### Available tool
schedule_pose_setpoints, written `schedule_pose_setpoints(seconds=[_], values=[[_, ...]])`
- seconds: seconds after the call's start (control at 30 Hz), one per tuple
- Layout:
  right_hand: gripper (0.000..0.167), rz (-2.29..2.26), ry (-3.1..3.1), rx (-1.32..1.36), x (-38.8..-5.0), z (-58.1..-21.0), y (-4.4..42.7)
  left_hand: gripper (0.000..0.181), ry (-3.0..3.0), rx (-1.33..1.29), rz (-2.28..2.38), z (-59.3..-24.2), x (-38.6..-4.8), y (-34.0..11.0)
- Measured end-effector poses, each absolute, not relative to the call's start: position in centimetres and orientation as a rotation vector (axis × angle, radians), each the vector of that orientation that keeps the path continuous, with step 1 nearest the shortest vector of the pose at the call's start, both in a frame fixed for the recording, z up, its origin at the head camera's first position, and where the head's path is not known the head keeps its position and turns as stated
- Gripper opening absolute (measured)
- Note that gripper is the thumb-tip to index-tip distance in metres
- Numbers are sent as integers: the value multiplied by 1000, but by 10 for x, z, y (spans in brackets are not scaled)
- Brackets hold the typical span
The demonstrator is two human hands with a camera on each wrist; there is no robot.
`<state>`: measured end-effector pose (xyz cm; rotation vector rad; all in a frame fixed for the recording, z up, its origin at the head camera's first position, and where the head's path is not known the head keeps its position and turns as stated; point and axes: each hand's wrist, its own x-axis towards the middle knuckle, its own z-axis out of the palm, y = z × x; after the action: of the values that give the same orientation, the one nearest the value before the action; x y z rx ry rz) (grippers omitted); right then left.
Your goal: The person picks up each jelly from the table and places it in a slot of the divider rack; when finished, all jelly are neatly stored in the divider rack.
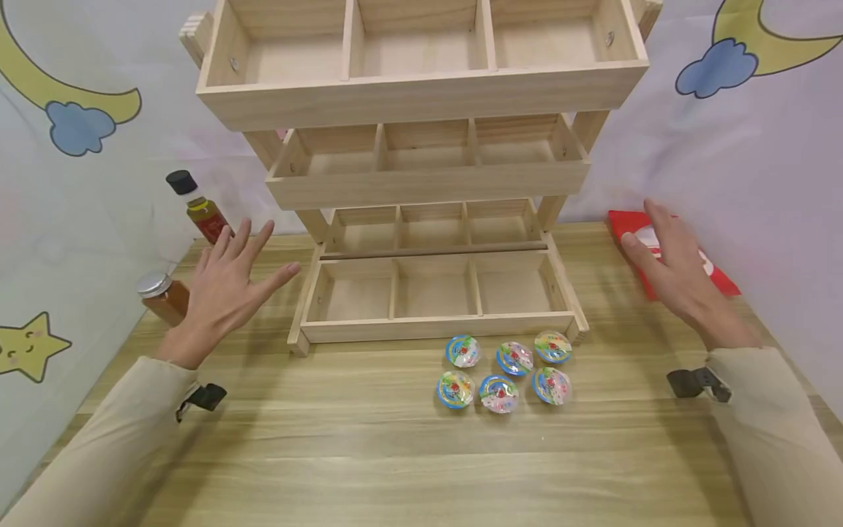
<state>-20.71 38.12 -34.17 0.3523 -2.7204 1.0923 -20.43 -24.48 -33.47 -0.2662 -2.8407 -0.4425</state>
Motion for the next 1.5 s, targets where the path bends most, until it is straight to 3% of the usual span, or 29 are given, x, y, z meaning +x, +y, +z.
schedule_pose_setpoints(seconds=[0.3, 0.67, 1.27, 1.5], values=[[66, 1466, -2640, 266, -209, -345, 375, 96, -2762, -307, -567, -332, -200, -232], [50, 2130, -2125, 398, -213, -362, 369, 87, -2692, -370, -878, -338, -193, -218], [40, 2410, -2006, 544, -225, -392, 358, 61, -2437, -546, -1597, -355, -187, -188], [50, 2253, -2299, 290, -224, -399, 352, 57, -2396, -696, -1769, -356, -182, -166]])
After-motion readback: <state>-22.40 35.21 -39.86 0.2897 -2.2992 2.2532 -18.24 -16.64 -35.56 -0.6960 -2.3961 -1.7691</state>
